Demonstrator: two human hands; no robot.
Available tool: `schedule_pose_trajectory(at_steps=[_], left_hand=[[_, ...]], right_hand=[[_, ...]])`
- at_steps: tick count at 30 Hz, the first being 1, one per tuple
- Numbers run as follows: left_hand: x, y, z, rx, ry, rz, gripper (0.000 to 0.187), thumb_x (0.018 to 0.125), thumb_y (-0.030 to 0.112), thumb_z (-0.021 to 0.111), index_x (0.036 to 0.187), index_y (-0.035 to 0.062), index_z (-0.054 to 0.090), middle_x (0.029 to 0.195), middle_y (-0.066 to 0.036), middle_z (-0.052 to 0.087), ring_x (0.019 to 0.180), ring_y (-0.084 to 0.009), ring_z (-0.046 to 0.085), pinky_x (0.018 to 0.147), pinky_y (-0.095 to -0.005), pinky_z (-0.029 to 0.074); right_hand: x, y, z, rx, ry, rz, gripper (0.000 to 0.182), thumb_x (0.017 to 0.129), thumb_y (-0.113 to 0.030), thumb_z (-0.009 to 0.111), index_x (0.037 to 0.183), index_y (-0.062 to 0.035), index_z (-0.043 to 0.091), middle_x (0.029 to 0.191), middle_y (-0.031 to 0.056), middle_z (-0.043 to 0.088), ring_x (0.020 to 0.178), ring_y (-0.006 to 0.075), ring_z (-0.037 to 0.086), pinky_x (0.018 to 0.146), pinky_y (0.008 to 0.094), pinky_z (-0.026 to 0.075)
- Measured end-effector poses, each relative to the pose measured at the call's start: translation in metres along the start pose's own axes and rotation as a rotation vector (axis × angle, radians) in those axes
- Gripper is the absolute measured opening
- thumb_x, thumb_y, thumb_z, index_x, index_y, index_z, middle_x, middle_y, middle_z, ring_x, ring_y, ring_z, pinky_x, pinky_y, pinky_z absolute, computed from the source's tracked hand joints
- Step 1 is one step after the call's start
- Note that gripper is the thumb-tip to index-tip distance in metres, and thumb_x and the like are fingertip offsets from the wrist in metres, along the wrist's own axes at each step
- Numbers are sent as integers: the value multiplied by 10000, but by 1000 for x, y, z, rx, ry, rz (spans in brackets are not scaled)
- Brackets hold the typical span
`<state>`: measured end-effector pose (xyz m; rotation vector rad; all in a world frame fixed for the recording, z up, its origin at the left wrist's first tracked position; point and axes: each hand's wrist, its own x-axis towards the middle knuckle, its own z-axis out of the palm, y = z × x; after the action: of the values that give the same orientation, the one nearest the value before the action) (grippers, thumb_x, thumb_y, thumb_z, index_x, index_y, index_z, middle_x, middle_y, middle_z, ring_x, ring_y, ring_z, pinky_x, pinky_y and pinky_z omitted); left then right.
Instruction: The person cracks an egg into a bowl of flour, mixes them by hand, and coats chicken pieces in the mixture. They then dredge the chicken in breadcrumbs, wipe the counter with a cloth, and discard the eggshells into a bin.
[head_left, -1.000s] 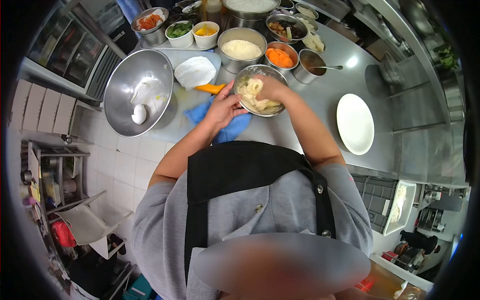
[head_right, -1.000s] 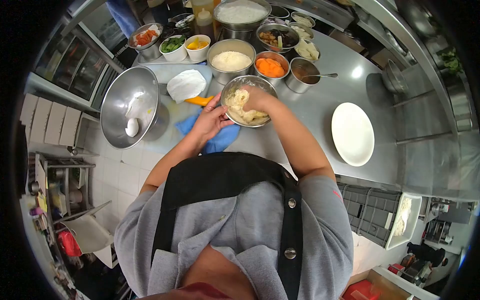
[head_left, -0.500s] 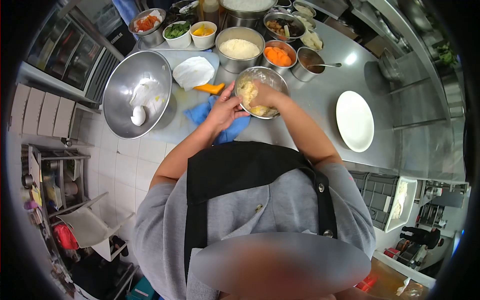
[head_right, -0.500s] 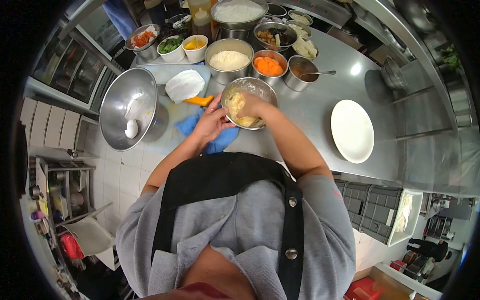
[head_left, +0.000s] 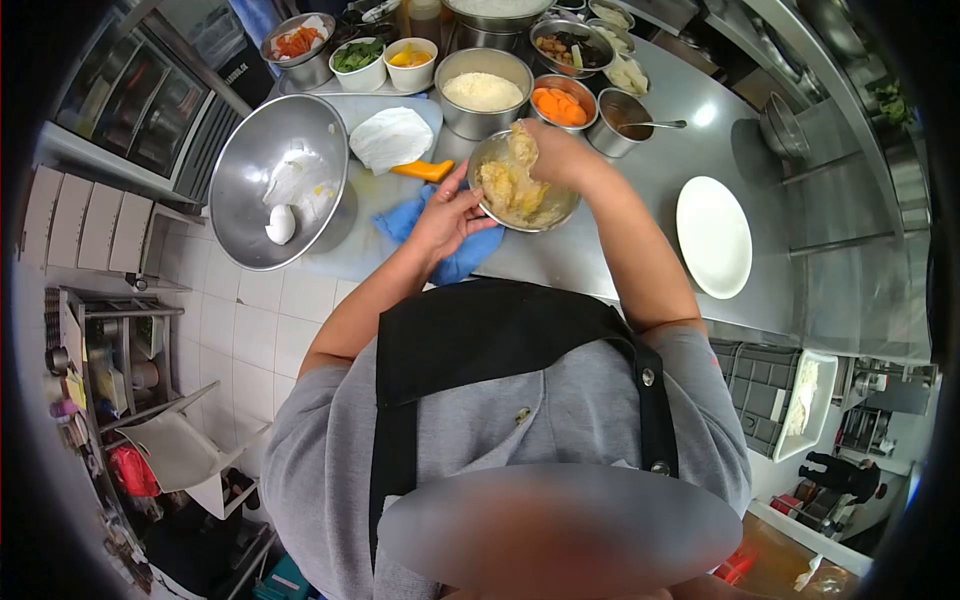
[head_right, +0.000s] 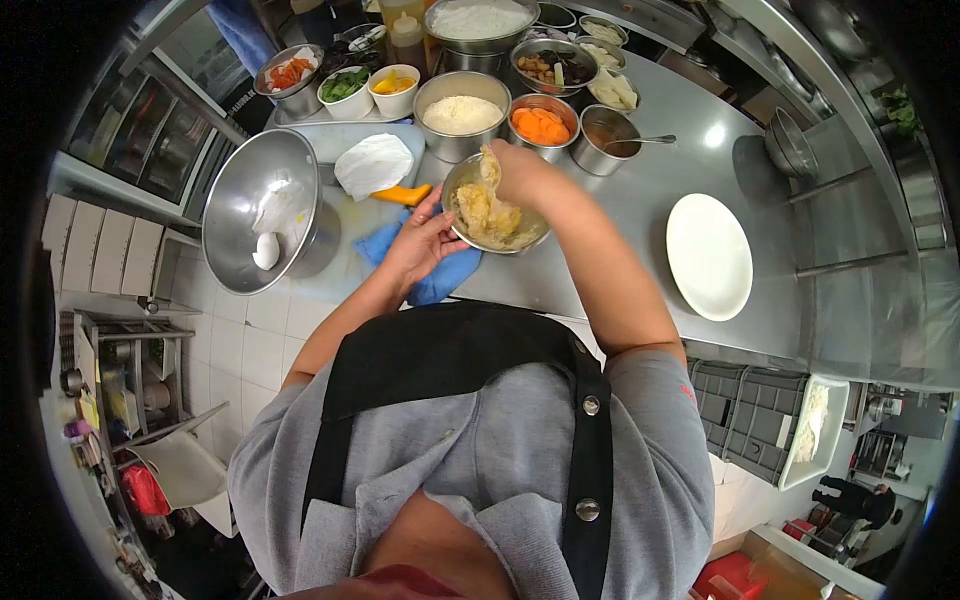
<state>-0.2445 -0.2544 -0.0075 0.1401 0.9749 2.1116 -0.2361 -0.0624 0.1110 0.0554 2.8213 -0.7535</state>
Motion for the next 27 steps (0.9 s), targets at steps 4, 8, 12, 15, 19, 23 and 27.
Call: schedule_pose_trajectory(at_steps=[4, 8, 12, 15, 19, 23, 27], left_hand=[[-1, -3, -5, -27, -17, 10, 583, 886, 95, 492, 1388, 205, 217, 1057, -69, 565, 828, -143, 600, 705, -332, 552], [-2, -5, -8, -39, -41, 15, 581, 889, 100, 490, 1388, 216, 217, 1068, -60, 564, 836, -144, 603, 707, -331, 553], [2, -10, -11, -65, -36, -3, 583, 885, 93, 494, 1386, 220, 226, 1066, -57, 564, 820, -139, 607, 687, -316, 557], [-3, -6, -7, -57, -40, -2, 588, 879, 89, 501, 1385, 217, 230, 1048, -54, 569, 801, -132, 606, 675, -309, 559], [-4, -7, -10, -50, -29, 31, 592, 876, 87, 505, 1384, 213, 230, 1034, -52, 573, 799, -131, 606, 672, -303, 559], [-3, -10, -12, -63, -23, 45, 589, 878, 86, 502, 1385, 206, 228, 1034, -58, 574, 800, -134, 609, 677, -298, 558], [-5, -6, -7, -64, -36, 40, 589, 884, 81, 490, 1390, 199, 212, 1071, -66, 560, 836, -146, 606, 710, -306, 552]], right_hand=[[5, 16, 15, 109, -22, -93, 671, 587, -66, 692, 1202, -6, 430, 1035, 192, 585, 985, 300, 564, 844, 340, 443], [28, 52, 40, 250, -76, -94, 751, 560, -131, 741, 1226, -6, 418, 1063, 217, 569, 1012, 305, 552, 863, 340, 435], [18, 32, 91, -67, 19, 94, 727, 550, -158, 756, 1199, -6, 467, 1084, 208, 570, 1023, 289, 552, 876, 330, 433], [27, 38, 96, 91, -39, 53, 687, 550, -165, 758, 1175, -31, 505, 1079, 180, 583, 1010, 271, 564, 867, 325, 441], [37, 57, 64, 71, -87, 9, 616, 560, -126, 737, 1141, -77, 539, 1047, 150, 601, 968, 269, 580, 845, 325, 450], [-5, 14, 7, 100, -52, -5, 475, 590, -78, 691, 1051, -50, 580, 982, 151, 623, 932, 281, 590, 804, 339, 462], [-9, 2, 3, 189, -67, -89, 449, 611, -71, 673, 1050, -48, 581, 977, 151, 624, 928, 288, 590, 799, 341, 464]])
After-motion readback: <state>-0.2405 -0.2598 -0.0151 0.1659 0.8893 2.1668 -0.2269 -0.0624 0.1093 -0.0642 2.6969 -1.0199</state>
